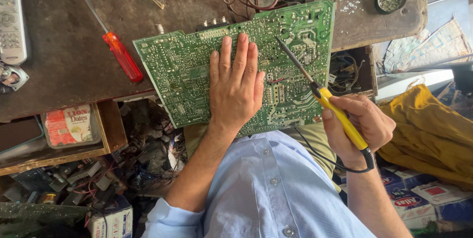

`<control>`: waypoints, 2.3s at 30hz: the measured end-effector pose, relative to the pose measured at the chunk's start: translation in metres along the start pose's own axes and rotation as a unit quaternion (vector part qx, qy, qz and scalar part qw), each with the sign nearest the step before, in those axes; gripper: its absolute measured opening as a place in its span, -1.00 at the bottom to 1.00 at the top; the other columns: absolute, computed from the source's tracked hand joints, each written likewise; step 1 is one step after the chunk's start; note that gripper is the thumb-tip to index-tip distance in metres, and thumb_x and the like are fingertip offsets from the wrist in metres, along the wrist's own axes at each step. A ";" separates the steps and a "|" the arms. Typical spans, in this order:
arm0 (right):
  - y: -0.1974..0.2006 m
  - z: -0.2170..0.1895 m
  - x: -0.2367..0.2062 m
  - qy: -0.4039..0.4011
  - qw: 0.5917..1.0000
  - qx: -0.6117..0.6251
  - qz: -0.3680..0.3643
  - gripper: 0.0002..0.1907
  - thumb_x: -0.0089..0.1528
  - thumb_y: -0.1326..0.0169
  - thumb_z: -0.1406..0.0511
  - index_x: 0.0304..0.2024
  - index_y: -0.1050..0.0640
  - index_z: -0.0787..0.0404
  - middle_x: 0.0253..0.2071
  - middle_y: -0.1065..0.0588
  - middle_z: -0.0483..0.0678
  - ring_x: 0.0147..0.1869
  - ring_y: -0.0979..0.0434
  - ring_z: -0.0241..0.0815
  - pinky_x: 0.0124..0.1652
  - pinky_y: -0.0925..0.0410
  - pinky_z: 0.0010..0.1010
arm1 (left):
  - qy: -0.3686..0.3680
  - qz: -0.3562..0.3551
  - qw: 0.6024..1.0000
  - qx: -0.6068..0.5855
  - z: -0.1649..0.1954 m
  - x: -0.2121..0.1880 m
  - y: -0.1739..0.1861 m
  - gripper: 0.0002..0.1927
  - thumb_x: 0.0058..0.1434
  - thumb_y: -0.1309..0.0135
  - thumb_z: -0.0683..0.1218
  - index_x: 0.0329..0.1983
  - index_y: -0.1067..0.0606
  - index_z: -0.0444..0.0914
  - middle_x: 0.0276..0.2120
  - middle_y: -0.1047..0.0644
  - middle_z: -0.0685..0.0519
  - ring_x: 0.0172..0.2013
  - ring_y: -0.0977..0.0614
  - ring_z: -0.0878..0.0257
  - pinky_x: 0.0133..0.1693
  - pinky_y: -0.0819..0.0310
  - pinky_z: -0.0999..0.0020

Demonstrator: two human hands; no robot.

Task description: The person uses a soldering iron to reflow solder joints on a green circuit board. The left hand stabilizes the board while the right hand moves the iron across multiple connection points. The board remains on the work surface throughout the clip.

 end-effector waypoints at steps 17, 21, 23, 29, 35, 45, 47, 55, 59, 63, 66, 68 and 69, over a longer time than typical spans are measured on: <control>-0.010 -0.038 0.018 0.056 0.996 -0.058 -0.046 -0.83 0.27 -0.27 0.47 -0.10 -0.58 0.33 -0.25 -0.60 0.09 -0.33 -0.64 -0.27 -0.37 -0.43 -0.58 | 0.004 -0.003 1.000 -0.010 -0.002 -0.002 -0.005 -0.34 0.52 -0.01 0.04 0.55 -0.13 -0.30 0.54 -0.10 -0.10 0.54 -0.07 -0.15 0.51 0.11 -0.17; -0.013 -0.046 0.019 0.058 0.993 -0.088 -0.053 -0.82 0.24 -0.28 0.47 -0.12 -0.59 0.31 -0.28 -0.59 0.08 -0.34 -0.64 -0.25 -0.35 -0.44 -0.54 | 0.006 -0.007 1.000 -0.012 -0.001 -0.001 -0.005 -0.35 0.53 0.00 0.04 0.56 -0.13 -0.30 0.54 -0.10 -0.10 0.54 -0.07 -0.15 0.51 0.12 -0.17; -0.014 -0.047 0.020 0.058 0.993 -0.089 -0.052 -0.82 0.25 -0.28 0.48 -0.11 -0.58 0.31 -0.28 -0.59 0.08 -0.33 -0.64 -0.24 -0.34 -0.45 -0.54 | 0.008 -0.009 1.000 -0.013 -0.001 -0.001 -0.005 -0.35 0.53 0.00 0.04 0.55 -0.13 -0.31 0.54 -0.10 -0.10 0.54 -0.07 -0.15 0.51 0.11 -0.17; -0.013 -0.046 0.017 0.059 0.994 -0.076 -0.044 -0.82 0.27 -0.28 0.49 -0.10 -0.58 0.33 -0.26 -0.60 0.08 -0.31 -0.65 -0.23 -0.31 -0.46 -0.54 | 0.008 -0.011 1.000 -0.010 -0.003 -0.001 -0.005 -0.35 0.53 0.01 0.04 0.55 -0.14 -0.30 0.54 -0.11 -0.10 0.54 -0.08 -0.14 0.51 0.11 -0.16; -0.009 -0.042 0.014 0.055 0.995 -0.080 -0.028 -0.83 0.28 -0.28 0.50 -0.10 -0.57 0.34 -0.27 -0.60 0.10 -0.31 -0.65 -0.23 -0.33 -0.45 -0.56 | 0.009 -0.010 1.000 -0.009 -0.003 -0.001 -0.006 -0.35 0.53 0.01 0.04 0.55 -0.14 -0.30 0.54 -0.11 -0.10 0.54 -0.09 -0.15 0.51 0.10 -0.17; -0.012 -0.041 0.016 0.060 0.994 -0.084 -0.036 -0.83 0.27 -0.28 0.48 -0.10 -0.59 0.35 -0.26 -0.60 0.10 -0.29 -0.67 -0.21 -0.30 -0.48 -0.53 | 0.007 -0.009 1.000 -0.003 -0.004 -0.001 -0.007 -0.36 0.53 0.01 0.04 0.56 -0.13 -0.29 0.54 -0.10 -0.09 0.54 -0.08 -0.13 0.51 0.11 -0.17; -0.012 -0.042 0.016 0.059 0.994 -0.086 -0.038 -0.83 0.28 -0.28 0.48 -0.10 -0.59 0.35 -0.25 -0.60 0.10 -0.28 -0.67 -0.21 -0.29 -0.48 -0.53 | 0.005 -0.008 1.000 -0.002 -0.003 -0.002 -0.007 -0.36 0.54 0.02 0.05 0.56 -0.12 -0.29 0.54 -0.10 -0.09 0.54 -0.07 -0.13 0.52 0.12 -0.17; -0.008 -0.043 0.014 0.050 0.995 -0.082 -0.034 -0.83 0.29 -0.28 0.48 -0.08 -0.59 0.33 -0.28 -0.61 0.10 -0.28 -0.67 -0.23 -0.29 -0.47 -0.54 | 0.006 -0.008 1.000 -0.002 -0.003 -0.001 -0.006 -0.35 0.54 0.02 0.05 0.57 -0.10 -0.29 0.54 -0.10 -0.08 0.54 -0.07 -0.13 0.52 0.12 -0.15; -0.008 -0.042 0.014 0.054 0.993 -0.099 -0.026 -0.82 0.27 -0.30 0.48 -0.09 -0.59 0.33 -0.24 -0.61 0.11 -0.29 -0.66 -0.22 -0.31 -0.45 -0.54 | 0.008 -0.007 1.000 -0.002 -0.003 0.000 -0.005 -0.35 0.54 0.01 0.05 0.57 -0.11 -0.28 0.54 -0.10 -0.08 0.54 -0.08 -0.13 0.52 0.11 -0.15; -0.010 -0.041 0.015 0.052 0.993 -0.101 -0.031 -0.82 0.27 -0.30 0.49 -0.10 -0.59 0.33 -0.25 -0.61 0.10 -0.30 -0.66 -0.22 -0.30 -0.46 -0.53 | 0.010 -0.010 1.000 -0.003 -0.003 -0.001 -0.005 -0.35 0.53 0.01 0.05 0.56 -0.13 -0.29 0.54 -0.11 -0.08 0.54 -0.09 -0.13 0.52 0.10 -0.15; -0.010 -0.043 0.016 0.053 0.993 -0.095 -0.036 -0.83 0.29 -0.28 0.49 -0.09 -0.59 0.33 -0.27 -0.61 0.09 -0.28 -0.67 -0.22 -0.28 -0.47 -0.53 | 0.008 -0.009 1.000 -0.003 -0.003 0.000 -0.004 -0.36 0.53 0.01 0.05 0.56 -0.14 -0.29 0.54 -0.11 -0.08 0.54 -0.09 -0.13 0.51 0.10 -0.15; -0.009 -0.045 0.016 0.052 0.994 -0.091 -0.038 -0.83 0.29 -0.28 0.49 -0.09 -0.58 0.34 -0.28 -0.61 0.09 -0.29 -0.66 -0.22 -0.29 -0.47 -0.54 | 0.007 -0.010 1.000 -0.003 -0.003 0.000 -0.004 -0.36 0.53 0.01 0.05 0.55 -0.15 -0.30 0.54 -0.11 -0.09 0.54 -0.08 -0.14 0.51 0.10 -0.16; -0.009 -0.046 0.017 0.052 0.994 -0.089 -0.039 -0.83 0.28 -0.28 0.49 -0.10 -0.58 0.35 -0.27 -0.60 0.09 -0.30 -0.66 -0.22 -0.30 -0.47 -0.54 | 0.007 -0.010 1.000 -0.004 -0.003 0.000 -0.004 -0.36 0.53 0.01 0.05 0.55 -0.15 -0.30 0.54 -0.11 -0.09 0.54 -0.08 -0.14 0.51 0.11 -0.16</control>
Point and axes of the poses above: each hand's wrist, its own x-axis towards the middle knuckle, its own y-axis out of the back of the hand, z = x × y, the point moved 8 cm from there along x, towards the middle knuckle
